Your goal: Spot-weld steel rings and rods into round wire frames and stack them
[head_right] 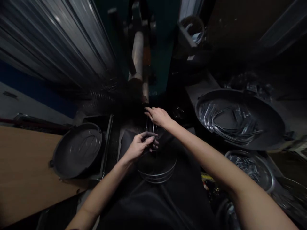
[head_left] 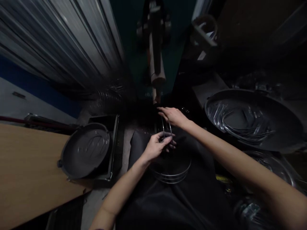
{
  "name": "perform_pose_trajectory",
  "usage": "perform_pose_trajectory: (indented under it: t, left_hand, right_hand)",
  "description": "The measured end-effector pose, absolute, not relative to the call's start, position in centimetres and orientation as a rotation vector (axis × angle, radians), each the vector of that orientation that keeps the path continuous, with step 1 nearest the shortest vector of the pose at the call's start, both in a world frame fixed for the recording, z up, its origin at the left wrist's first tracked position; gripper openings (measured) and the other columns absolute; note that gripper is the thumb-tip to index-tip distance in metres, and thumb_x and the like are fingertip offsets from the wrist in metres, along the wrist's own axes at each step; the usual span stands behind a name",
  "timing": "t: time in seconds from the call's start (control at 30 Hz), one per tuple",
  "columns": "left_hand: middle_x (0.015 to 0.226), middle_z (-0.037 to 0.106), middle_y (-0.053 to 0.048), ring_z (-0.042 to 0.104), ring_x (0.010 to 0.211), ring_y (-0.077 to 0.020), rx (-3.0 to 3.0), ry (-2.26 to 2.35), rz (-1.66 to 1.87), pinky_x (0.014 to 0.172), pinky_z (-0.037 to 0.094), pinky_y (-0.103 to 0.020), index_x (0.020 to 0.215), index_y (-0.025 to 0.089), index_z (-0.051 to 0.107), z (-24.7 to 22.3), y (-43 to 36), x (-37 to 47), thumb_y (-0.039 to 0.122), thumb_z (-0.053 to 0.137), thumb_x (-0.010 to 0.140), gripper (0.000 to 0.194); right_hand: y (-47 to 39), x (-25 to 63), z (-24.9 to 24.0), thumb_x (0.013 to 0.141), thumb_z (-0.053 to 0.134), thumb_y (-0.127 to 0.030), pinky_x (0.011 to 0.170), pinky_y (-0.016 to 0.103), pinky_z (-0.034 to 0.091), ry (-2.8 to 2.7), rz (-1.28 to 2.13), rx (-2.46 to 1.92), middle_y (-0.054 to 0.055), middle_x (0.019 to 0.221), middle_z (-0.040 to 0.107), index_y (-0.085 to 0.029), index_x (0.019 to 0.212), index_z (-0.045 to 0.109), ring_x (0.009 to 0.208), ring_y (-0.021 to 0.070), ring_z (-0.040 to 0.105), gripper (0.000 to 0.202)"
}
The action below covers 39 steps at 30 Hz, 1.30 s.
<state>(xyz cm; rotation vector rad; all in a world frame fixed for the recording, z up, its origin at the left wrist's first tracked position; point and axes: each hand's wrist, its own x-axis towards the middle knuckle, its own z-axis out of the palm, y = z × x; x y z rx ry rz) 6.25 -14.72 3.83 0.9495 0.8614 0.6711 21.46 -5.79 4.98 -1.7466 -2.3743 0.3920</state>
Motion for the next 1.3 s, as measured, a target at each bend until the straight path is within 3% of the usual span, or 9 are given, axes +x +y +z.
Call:
perform_pose_trajectory:
  t: [0.17,0.3,0.4,0.5,0.63,0.8,1.0,1.17,1.3]
  left_hand:
    - [0.064,0.061,-0.001,0.055,0.05,-0.0064,1.0,0.847,0.615,0.05,0.042,-0.019,0.091,0.01,0.062,3.5,-13.0,4.6,0.043,0.068,0.073,0.037]
    - [0.06,0.059,0.0,0.054,0.05,-0.0071,1.019,0.779,0.59,0.052,0.043,-0.02,0.087,0.01,0.061,3.1,-11.8,5.5,0.043,0.067,0.075,0.036]
    - [0.067,0.062,-0.003,0.059,0.061,-0.0113,1.184,0.796,0.589,0.063,0.047,-0.025,0.092,0.011,0.064,3.7,-12.1,5.0,0.044,0.058,0.081,0.035]
    - [0.098,0.066,-0.007,0.061,0.093,-0.0189,1.52,0.968,0.684,0.086,0.046,-0.034,0.111,0.018,0.061,3.1,-15.2,2.0,0.04,0.046,0.088,0.035]
    - [0.137,0.043,-0.014,0.034,0.129,-0.0319,2.154,0.995,0.448,0.105,0.028,-0.054,0.136,0.022,0.039,-2.4,-21.4,-2.4,0.038,0.063,0.076,0.066]
    - [0.114,0.05,-0.016,0.046,0.111,-0.0303,2.406,1.138,0.531,0.098,0.032,-0.054,0.133,0.013,0.037,-7.7,-21.7,-1.2,0.038,0.056,0.078,0.064]
    - [0.101,0.051,-0.011,0.049,0.092,-0.0264,2.395,0.931,0.738,0.083,0.038,-0.042,0.138,0.011,0.025,-3.4,-14.3,0.5,0.033,0.055,0.072,0.076]
    - [0.1,0.055,-0.008,0.054,0.09,-0.0234,2.216,0.839,1.325,0.086,0.036,-0.043,0.114,0.02,0.032,-2.2,-11.2,1.7,0.03,0.062,0.065,0.058]
    - [0.099,0.059,-0.009,0.057,0.088,-0.0233,2.27,0.865,1.341,0.084,0.036,-0.042,0.1,0.02,0.038,-0.8,-8.8,2.5,0.029,0.062,0.064,0.044]
  right_hand:
    - [-10.4,23.9,4.3,0.091,0.043,-0.032,0.083,0.041,0.047,-2.175,0.473,-1.759,0.015,0.114,0.061,-0.016,0.127,0.054,0.098,0.0287,0.06,0.041]
    - [-16.6,23.9,3.6,0.091,0.041,-0.046,0.075,0.035,0.05,-1.992,1.323,-1.522,0.008,0.093,0.068,-0.017,0.106,0.065,0.082,0.0226,0.062,0.041]
    - [-19.0,22.0,2.4,0.084,0.05,-0.054,0.061,0.031,0.048,-1.781,1.637,-1.514,0.006,0.081,0.067,-0.016,0.094,0.067,0.067,0.0193,0.059,0.043]
    - [-18.7,20.5,2.0,0.081,0.055,-0.054,0.058,0.028,0.046,-1.608,1.671,-1.499,0.004,0.072,0.065,-0.016,0.08,0.065,0.063,0.0171,0.058,0.04]
    - [-16.6,19.7,3.2,0.072,0.063,-0.056,0.047,0.024,0.04,-1.383,1.708,-1.553,0.001,0.057,0.058,-0.016,0.079,0.064,0.05,0.0135,0.053,0.04]
    - [-15.4,18.0,3.4,0.06,0.073,-0.055,0.048,0.024,0.04,-1.27,1.533,-1.532,0.0,0.063,0.057,-0.017,0.072,0.059,0.051,0.0111,0.05,0.042]
    - [-13.7,18.8,3.6,0.064,0.071,-0.055,0.043,0.022,0.035,-1.025,1.353,-1.533,-0.003,0.064,0.053,-0.021,0.085,0.051,0.049,0.0104,0.046,0.045]
    - [-10.1,19.9,5.2,0.067,0.07,-0.053,0.044,0.021,0.032,-1.103,1.258,-1.432,-0.003,0.066,0.049,-0.02,0.089,0.052,0.052,0.0088,0.042,0.044]
    - [-6.5,20.2,6.4,0.064,0.073,-0.051,0.041,0.02,0.027,-1.112,1.349,-1.339,-0.006,0.062,0.042,-0.019,0.086,0.051,0.048,0.0061,0.035,0.044]
